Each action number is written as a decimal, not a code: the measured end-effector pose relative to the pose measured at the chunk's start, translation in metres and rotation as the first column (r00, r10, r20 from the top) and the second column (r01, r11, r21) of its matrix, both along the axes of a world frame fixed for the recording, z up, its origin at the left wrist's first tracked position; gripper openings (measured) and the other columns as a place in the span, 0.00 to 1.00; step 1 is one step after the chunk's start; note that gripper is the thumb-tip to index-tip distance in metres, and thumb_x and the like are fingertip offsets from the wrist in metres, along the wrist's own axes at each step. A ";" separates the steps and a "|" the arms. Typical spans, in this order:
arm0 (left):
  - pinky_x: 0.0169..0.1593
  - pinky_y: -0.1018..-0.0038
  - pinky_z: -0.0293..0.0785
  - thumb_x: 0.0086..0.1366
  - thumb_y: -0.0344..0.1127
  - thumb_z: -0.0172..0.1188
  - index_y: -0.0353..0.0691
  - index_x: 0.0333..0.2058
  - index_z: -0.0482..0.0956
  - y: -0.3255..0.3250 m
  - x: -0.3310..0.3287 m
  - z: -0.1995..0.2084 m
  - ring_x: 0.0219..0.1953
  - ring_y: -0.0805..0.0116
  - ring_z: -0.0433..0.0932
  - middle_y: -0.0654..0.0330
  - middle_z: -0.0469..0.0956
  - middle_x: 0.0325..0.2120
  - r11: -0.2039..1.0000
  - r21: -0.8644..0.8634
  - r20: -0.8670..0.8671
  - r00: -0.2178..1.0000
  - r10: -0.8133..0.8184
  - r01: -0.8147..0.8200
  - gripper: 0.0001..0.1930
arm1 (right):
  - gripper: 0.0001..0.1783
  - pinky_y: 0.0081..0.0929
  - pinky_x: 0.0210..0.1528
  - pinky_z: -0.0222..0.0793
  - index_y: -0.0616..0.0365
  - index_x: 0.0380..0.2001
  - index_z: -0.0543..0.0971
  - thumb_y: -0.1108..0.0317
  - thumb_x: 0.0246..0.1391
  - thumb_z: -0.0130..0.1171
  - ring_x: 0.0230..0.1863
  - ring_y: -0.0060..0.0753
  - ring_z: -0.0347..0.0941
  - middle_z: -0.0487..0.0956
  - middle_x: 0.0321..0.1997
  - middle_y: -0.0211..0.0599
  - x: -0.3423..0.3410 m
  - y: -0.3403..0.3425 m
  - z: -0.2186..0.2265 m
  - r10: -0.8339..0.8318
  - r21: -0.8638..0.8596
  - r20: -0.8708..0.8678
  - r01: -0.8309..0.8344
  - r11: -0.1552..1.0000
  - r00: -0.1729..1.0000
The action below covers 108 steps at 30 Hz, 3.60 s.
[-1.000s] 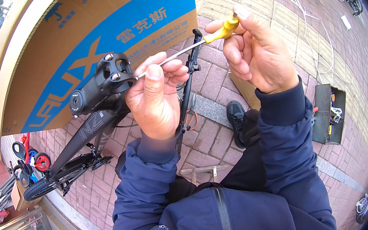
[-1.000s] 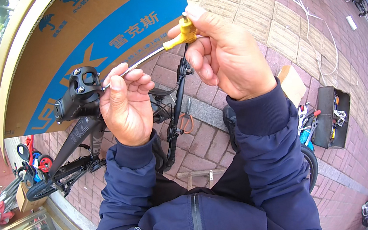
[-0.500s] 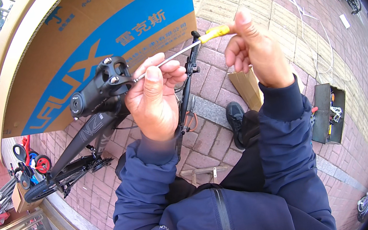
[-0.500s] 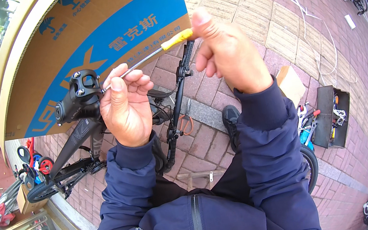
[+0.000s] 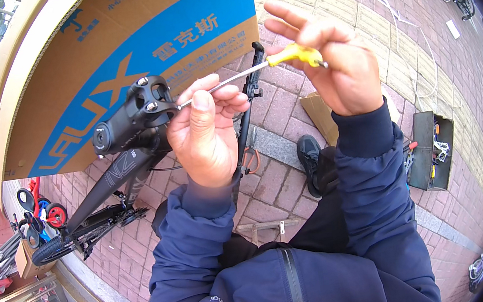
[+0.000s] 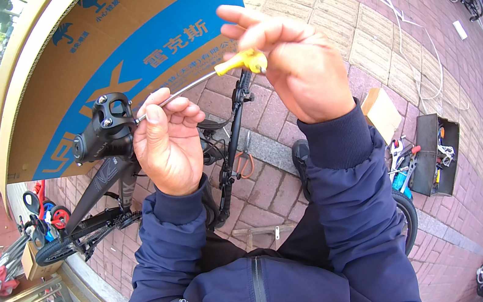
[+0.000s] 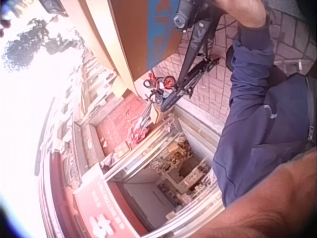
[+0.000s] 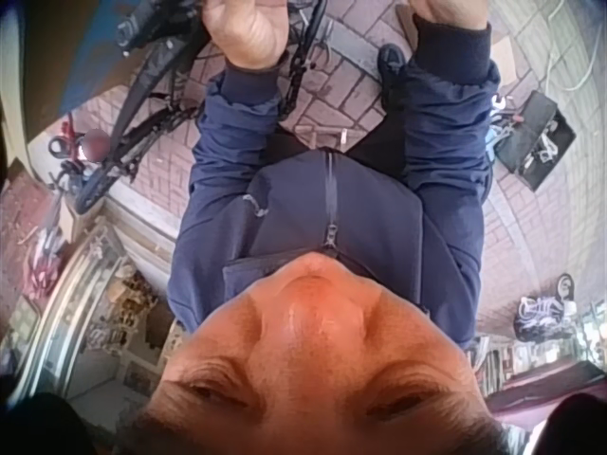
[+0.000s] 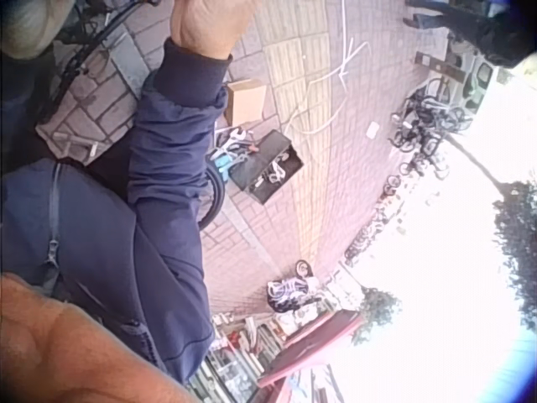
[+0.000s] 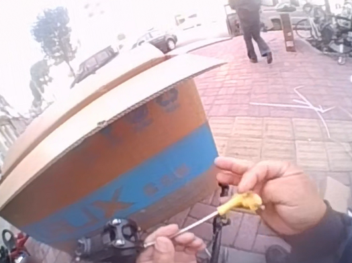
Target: The person removes protective packaging from a bicycle frame and handlebar, then uses a screwdriver to attach the handlebar to the stem. The person tightens the bolts to secure the handlebar in place.
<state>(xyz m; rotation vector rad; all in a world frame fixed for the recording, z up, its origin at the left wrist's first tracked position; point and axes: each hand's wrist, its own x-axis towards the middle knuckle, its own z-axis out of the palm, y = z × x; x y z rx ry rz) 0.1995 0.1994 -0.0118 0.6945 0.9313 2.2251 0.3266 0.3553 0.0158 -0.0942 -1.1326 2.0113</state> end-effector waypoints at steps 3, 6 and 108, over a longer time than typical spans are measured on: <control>0.45 0.67 0.81 0.74 0.39 0.54 0.29 0.51 0.75 0.000 0.000 0.001 0.37 0.63 0.83 0.52 0.83 0.37 1.000 -0.021 -0.007 1.000 0.022 -0.022 0.17 | 0.17 0.26 0.38 0.79 0.64 0.49 0.80 0.63 0.63 0.59 0.41 0.32 0.79 0.82 0.47 0.47 0.016 0.008 0.009 0.178 -0.241 0.335 -0.099 0.966 0.925; 0.45 0.67 0.82 0.74 0.39 0.54 0.29 0.51 0.75 0.001 0.000 0.001 0.37 0.63 0.83 0.52 0.83 0.37 1.000 -0.008 -0.009 1.000 0.009 -0.009 0.17 | 0.15 0.22 0.34 0.75 0.63 0.51 0.79 0.67 0.64 0.58 0.37 0.27 0.79 0.82 0.44 0.45 0.020 0.007 0.010 0.142 0.000 0.323 -0.150 0.989 0.936; 0.44 0.69 0.82 0.73 0.46 0.57 0.33 0.52 0.74 0.020 -0.017 0.000 0.38 0.66 0.83 0.55 0.82 0.38 0.996 -0.074 -0.040 0.998 0.046 -0.048 0.20 | 0.20 0.38 0.56 0.74 0.64 0.54 0.76 0.73 0.58 0.54 0.57 0.42 0.77 0.81 0.55 0.47 -0.009 0.014 0.002 0.068 -0.023 0.045 -0.067 0.997 0.997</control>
